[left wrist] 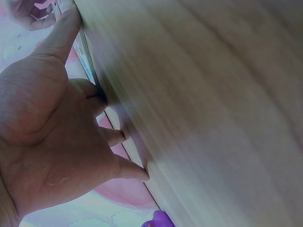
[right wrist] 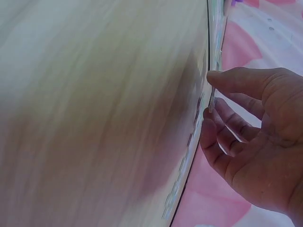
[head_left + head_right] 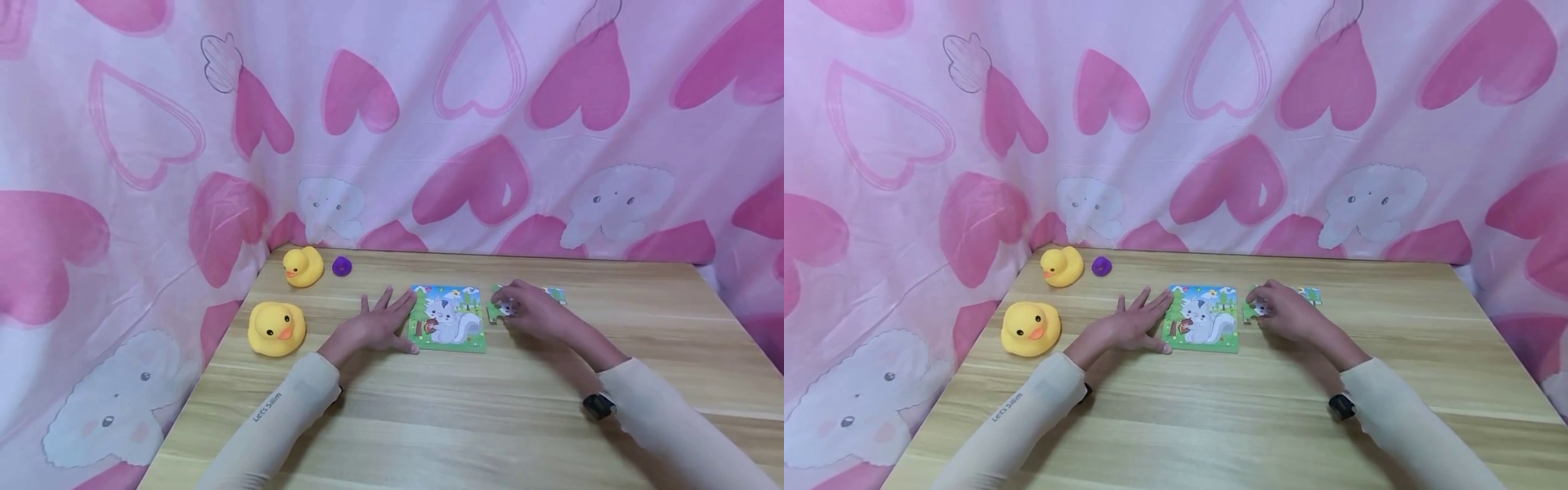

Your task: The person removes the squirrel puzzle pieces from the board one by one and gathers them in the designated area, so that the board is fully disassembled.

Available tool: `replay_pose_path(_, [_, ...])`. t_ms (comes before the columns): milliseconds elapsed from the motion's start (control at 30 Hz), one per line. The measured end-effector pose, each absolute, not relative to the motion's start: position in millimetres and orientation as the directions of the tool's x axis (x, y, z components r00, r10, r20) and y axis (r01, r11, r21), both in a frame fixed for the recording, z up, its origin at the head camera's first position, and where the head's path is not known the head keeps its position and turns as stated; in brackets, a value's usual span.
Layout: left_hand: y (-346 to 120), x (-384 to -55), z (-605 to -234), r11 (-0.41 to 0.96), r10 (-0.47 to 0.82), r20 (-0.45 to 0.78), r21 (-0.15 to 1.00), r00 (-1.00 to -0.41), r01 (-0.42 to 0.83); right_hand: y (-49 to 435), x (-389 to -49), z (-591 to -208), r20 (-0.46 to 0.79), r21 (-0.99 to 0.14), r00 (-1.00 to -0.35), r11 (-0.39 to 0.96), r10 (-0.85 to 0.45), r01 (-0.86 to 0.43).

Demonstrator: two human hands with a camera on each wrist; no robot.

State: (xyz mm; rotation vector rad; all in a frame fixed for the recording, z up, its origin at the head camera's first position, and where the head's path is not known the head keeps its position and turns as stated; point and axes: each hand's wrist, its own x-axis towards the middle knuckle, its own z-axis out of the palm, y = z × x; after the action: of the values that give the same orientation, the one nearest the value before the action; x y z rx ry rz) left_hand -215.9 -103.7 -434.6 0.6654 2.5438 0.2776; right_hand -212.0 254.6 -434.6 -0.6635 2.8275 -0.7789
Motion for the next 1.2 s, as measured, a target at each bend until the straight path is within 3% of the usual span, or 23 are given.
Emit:
replay_pose_path(733, [-104, -217, -435, 0.859, 0.508, -0.412, 0.303, -0.757, 0.412, 273, -216, -439, -0.129, -0.547, -0.880, 0.773, -0.458, -0.322])
replay_pose_path(1200, [-104, -219, -437, 0.863, 0.499, -0.411, 0.309, -0.763, 0.398, 258, -215, -431, -0.103, -0.546, -0.896, 0.777, -0.433, -0.313])
